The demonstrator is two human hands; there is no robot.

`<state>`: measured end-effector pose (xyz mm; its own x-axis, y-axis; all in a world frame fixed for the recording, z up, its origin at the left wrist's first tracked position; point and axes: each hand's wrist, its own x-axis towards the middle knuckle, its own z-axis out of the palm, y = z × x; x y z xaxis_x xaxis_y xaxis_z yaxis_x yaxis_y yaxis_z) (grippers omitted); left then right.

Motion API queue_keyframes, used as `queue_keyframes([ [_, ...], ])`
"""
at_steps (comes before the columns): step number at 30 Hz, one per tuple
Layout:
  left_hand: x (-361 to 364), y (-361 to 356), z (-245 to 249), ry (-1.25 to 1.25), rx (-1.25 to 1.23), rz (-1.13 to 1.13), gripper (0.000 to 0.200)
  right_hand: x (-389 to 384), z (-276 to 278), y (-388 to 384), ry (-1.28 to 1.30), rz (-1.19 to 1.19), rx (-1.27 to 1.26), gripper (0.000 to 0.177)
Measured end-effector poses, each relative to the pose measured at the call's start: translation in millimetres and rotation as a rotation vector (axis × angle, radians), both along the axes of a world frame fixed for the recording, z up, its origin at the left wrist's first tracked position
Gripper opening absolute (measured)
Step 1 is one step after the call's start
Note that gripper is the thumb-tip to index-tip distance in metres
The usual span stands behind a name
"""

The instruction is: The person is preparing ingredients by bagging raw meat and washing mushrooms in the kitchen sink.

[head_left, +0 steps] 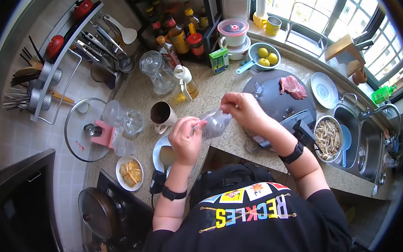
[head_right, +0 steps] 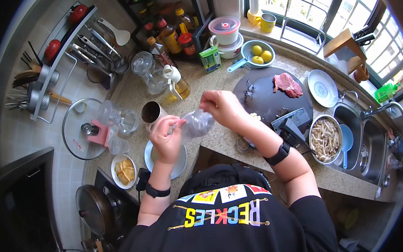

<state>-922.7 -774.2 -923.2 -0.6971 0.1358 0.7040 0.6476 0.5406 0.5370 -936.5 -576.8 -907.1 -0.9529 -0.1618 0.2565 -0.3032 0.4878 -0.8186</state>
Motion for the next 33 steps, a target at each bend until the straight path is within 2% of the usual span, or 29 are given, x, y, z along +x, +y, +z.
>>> queue_keyframes([
  [8,2,-22,-7,-0.092,-0.017,0.026,0.016,-31,-28,56,0.017,-0.242,0.144,0.015],
  [10,5,-21,-9,-0.251,-0.004,-0.033,0.016,-33,-34,62,0.009,-0.263,0.156,0.015],
  [14,5,-24,-21,-0.359,0.076,-0.077,0.017,-39,-55,71,0.007,-0.307,0.207,0.013],
  [16,6,-26,-35,-0.667,0.324,-0.149,0.019,-39,-59,71,-0.017,-0.314,0.204,0.012],
  [17,6,-27,-39,-0.667,0.323,-0.15,0.019,-35,-60,68,-0.045,-0.322,0.215,0.011],
  [19,10,-20,-29,-0.692,0.527,-0.383,0.023,-29,-61,64,-0.091,-0.322,0.225,0.013],
  [20,11,-17,-24,-0.692,0.526,-0.385,0.023,-26,-60,62,-0.091,-0.324,0.225,0.013],
  [23,13,-4,-1,-0.692,0.596,-0.742,0.027,-16,-41,50,-0.098,-0.256,0.138,0.018],
  [27,7,7,9,-0.726,0.481,-0.919,0.02,-9,-22,45,-0.113,-0.218,0.086,0.019],
  [28,7,9,6,-0.725,0.482,-0.919,0.02,-7,-20,45,-0.129,-0.191,0.068,0.019],
  [30,7,12,2,-0.884,0.528,-0.729,0.014,-1,-13,44,-0.145,-0.162,0.051,0.019],
  [33,1,16,-16,-0.905,0.496,-0.681,0.018,14,7,36,-0.103,-0.023,-0.007,0.019],
])
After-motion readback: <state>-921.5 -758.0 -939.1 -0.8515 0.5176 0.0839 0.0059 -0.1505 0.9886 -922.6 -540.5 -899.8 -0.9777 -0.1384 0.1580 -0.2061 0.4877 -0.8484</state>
